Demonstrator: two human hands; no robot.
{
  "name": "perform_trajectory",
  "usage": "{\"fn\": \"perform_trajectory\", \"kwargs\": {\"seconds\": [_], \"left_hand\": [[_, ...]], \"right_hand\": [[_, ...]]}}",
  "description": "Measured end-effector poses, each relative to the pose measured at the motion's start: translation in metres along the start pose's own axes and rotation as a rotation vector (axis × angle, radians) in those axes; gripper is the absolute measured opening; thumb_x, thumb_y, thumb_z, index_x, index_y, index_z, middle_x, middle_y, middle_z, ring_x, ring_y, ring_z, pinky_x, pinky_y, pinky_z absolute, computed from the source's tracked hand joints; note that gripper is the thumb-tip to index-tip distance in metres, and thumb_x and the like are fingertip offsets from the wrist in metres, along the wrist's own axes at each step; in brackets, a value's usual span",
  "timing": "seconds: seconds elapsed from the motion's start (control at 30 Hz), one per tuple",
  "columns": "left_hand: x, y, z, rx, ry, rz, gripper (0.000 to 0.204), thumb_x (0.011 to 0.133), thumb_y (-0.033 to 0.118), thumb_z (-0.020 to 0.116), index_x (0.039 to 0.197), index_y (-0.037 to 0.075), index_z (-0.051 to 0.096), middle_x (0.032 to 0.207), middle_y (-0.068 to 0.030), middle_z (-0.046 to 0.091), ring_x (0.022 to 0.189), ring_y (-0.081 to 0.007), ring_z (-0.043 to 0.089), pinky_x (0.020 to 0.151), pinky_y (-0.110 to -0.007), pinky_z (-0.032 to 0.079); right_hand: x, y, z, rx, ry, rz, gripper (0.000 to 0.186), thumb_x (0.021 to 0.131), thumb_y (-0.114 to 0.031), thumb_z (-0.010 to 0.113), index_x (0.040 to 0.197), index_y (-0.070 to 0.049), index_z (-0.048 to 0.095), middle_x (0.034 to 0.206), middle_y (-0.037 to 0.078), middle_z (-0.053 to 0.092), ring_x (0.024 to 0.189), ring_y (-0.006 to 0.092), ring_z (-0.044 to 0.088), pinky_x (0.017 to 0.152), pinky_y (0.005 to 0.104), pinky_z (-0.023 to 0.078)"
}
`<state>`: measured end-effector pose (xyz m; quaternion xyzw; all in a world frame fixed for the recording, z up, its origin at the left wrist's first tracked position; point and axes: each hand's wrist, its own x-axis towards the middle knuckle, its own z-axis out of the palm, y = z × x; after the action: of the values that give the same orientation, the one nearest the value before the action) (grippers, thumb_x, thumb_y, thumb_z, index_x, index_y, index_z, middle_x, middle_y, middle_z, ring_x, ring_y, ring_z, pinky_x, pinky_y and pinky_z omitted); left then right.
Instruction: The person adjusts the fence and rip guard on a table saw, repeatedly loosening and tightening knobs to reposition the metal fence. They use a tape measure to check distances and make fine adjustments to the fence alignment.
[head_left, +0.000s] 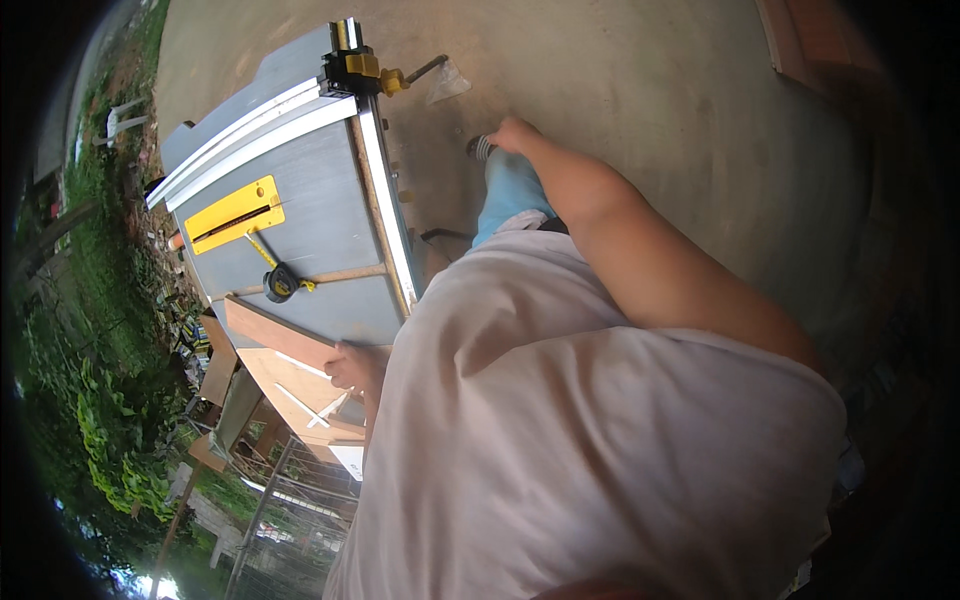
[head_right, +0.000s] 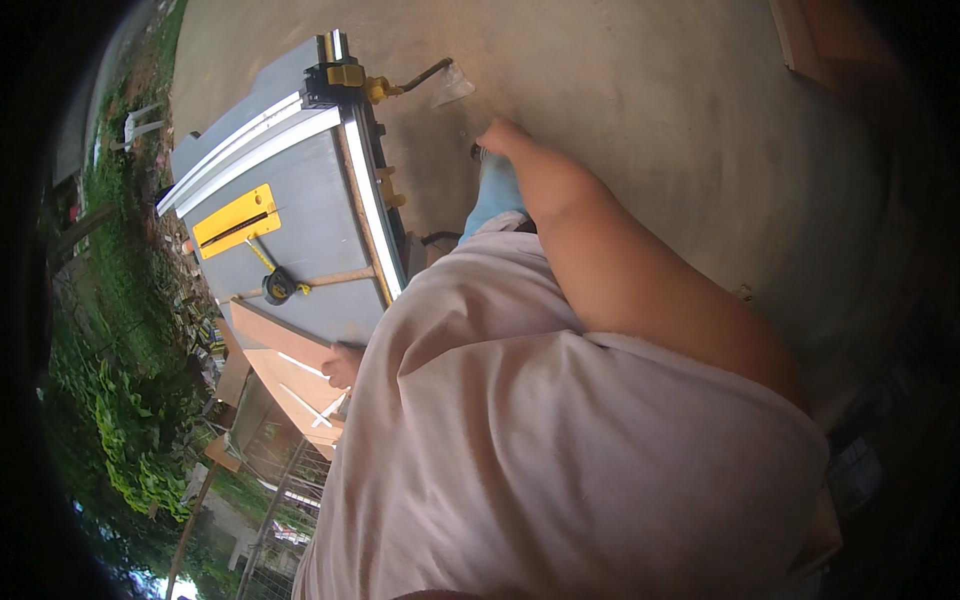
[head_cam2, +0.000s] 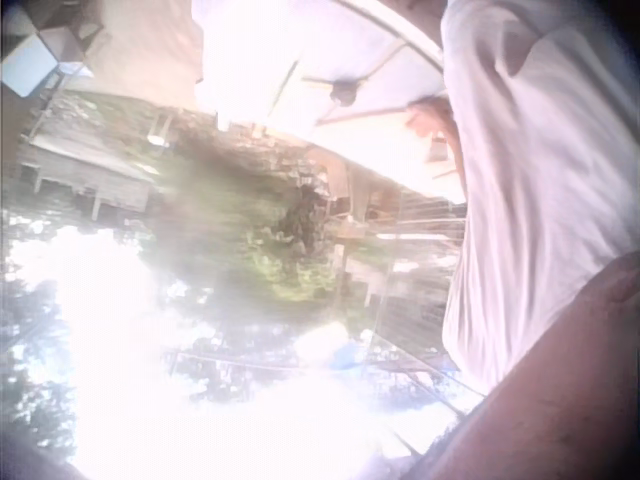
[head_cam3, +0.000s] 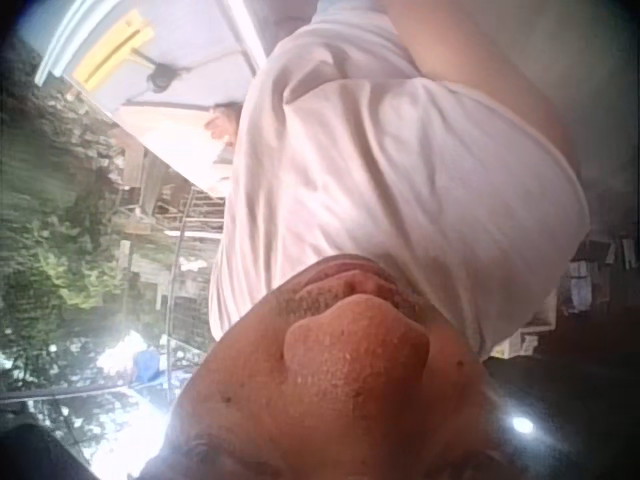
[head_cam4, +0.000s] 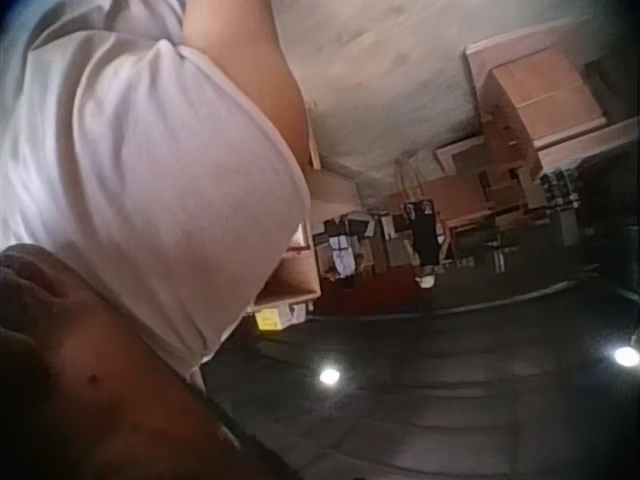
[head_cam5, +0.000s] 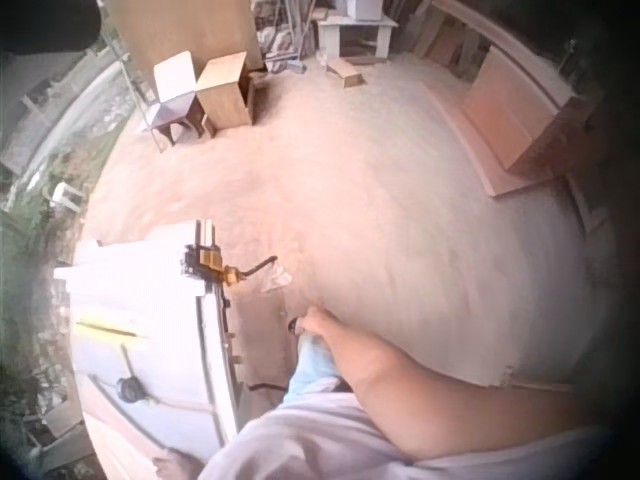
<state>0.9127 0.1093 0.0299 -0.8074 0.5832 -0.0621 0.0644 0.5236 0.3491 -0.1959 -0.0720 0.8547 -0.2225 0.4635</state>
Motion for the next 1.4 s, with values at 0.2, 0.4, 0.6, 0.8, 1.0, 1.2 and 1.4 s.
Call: {"fn": "perform_trajectory", "kwargs": {"seconds": [0.2, 0.4, 0.6, 0.8, 1.0, 1.2, 1.4], "left_hand": [[0.004, -0.004, -0.001, -0.017, -0.002, -0.007, 0.063, 0.090, 0.052, 0.044, 0.128, 0.002, 0.035, 0.127, -0.0204, 0.038, 0.117, -0.0360, 0.042, 0.093, -0.057, 0.037], [0.030, -0.007, 0.002, -0.087, 0.140, 0.153, 0.061, 0.089, 0.050, 0.049, 0.131, 0.007, 0.037, 0.126, -0.0187, 0.038, 0.119, -0.0356, 0.042, 0.090, -0.057, 0.039], [0.036, 0.007, 0.006, -0.029, 0.058, 0.152, 0.062, 0.090, 0.047, 0.050, 0.137, 0.009, 0.034, 0.126, -0.0188, 0.038, 0.118, -0.0376, 0.043, 0.089, -0.057, 0.041], [0.024, 0.017, -0.008, 0.013, 0.021, 0.200, 0.058, 0.095, 0.038, 0.045, 0.138, 0.003, 0.029, 0.127, -0.0209, 0.037, 0.116, -0.0399, 0.043, 0.087, -0.057, 0.041], [0.025, 0.016, -0.008, -0.009, 0.026, 0.224, 0.052, 0.096, 0.030, 0.044, 0.137, 0.002, 0.029, 0.131, -0.0240, 0.035, 0.119, -0.0425, 0.041, 0.091, -0.057, 0.041], [0.035, 0.020, -0.006, -0.020, 0.028, 0.298, 0.055, 0.096, 0.025, 0.043, 0.139, -0.007, 0.027, 0.137, -0.0319, 0.030, 0.126, -0.0470, 0.035, 0.102, -0.054, 0.035], [0.034, 0.021, -0.008, -0.025, 0.011, 0.276, 0.060, 0.095, 0.028, 0.041, 0.140, -0.008, 0.026, 0.141, -0.0343, 0.026, 0.130, -0.0482, 0.030, 0.108, -0.053, 0.029]], "right_hand": [[-0.047, 0.016, 0.016, 0.030, 0.056, -0.022, 0.055, 0.080, -0.042, 0.062, 0.107, 0.007, 0.065, 0.111, 0.026, 0.063, 0.105, 0.0397, 0.061, 0.091, 0.0423, 0.048], [-0.042, 0.025, 0.031, 0.061, 0.086, -0.007, 0.053, 0.079, -0.039, 0.064, 0.109, 0.005, 0.064, 0.113, 0.025, 0.063, 0.107, 0.0381, 0.060, 0.092, 0.0403, 0.048], [-0.021, -0.009, 0.020, 0.037, 0.031, -0.016, 0.053, 0.080, -0.039, 0.065, 0.114, 0.001, 0.063, 0.120, 0.022, 0.060, 0.112, 0.0355, 0.058, 0.096, 0.0396, 0.045], [0.004, -0.059, -0.008, 0.121, 0.037, -0.195, 0.051, 0.083, -0.039, 0.063, 0.117, -0.002, 0.063, 0.118, 0.022, 0.062, 0.110, 0.0347, 0.059, 0.093, 0.0399, 0.046], [0.081, -0.115, -0.038, 0.425, 0.012, -0.242, 0.052, 0.088, -0.042, 0.055, 0.124, -0.004, 0.059, 0.119, 0.016, 0.063, 0.107, 0.0292, 0.060, 0.091, 0.0375, 0.046], [0.201, -0.148, -0.015, 0.712, -0.447, 0.010, 0.054, 0.088, -0.038, 0.055, 0.132, -0.008, 0.049, 0.115, 0.014, 0.063, 0.104, 0.0260, 0.061, 0.091, 0.0349, 0.046], [0.186, -0.165, -0.042, 0.283, -0.539, -0.201, 0.044, 0.090, -0.034, 0.055, 0.124, -0.007, 0.053, 0.116, 0.012, 0.061, 0.103, 0.0243, 0.061, 0.082, 0.0342, 0.049]]}}
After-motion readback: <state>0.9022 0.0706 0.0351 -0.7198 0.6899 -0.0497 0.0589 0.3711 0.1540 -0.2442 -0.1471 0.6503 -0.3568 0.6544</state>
